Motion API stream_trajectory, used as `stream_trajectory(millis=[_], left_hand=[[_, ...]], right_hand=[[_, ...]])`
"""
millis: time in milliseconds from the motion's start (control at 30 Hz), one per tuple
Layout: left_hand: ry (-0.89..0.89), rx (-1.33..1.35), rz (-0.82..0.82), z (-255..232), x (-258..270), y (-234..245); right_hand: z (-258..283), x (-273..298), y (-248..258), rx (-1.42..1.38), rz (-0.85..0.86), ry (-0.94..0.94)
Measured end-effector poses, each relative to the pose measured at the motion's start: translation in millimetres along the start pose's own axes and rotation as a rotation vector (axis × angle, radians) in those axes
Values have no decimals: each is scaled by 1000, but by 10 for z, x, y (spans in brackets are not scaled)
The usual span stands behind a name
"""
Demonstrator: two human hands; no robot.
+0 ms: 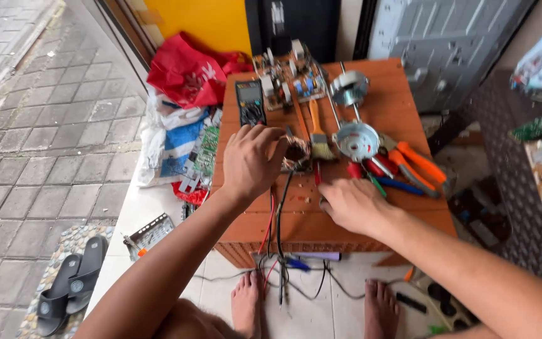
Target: The person disassembles a small electric motor, removes the rotor, and uses a screwdriver to work on the stator assembly. They then reassemble the motor components and test the rotor's movement.
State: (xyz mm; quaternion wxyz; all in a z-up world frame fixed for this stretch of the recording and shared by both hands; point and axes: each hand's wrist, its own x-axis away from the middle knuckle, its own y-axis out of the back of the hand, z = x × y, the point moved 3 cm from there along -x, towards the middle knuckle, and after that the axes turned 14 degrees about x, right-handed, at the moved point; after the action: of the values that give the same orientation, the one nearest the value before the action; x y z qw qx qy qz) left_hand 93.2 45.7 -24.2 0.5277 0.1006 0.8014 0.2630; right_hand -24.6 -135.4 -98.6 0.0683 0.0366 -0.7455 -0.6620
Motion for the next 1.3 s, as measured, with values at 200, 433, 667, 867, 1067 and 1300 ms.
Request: stream_trajectory(millis=[200,433,667,867,1067,1300], left_hand=[[324,99,-92,544,150,222],[461,62,14,716,438,242],[430,-39,-14,928,451,387],[362,-217,-44,1333,720,528],[479,-393,310,1617,1291,815],[1010,-420,1069,2363,2226,1092]], right_hand=[[-89,-8,87,-81,72,-44],[-8,36,-8,40,128,-84],[42,-38,274,0,97,-78],[-59,-85,237,-115,161,-170],[-429,-240,569,-129,-148,-265],[-930,-993,977,8,-146,-234]])
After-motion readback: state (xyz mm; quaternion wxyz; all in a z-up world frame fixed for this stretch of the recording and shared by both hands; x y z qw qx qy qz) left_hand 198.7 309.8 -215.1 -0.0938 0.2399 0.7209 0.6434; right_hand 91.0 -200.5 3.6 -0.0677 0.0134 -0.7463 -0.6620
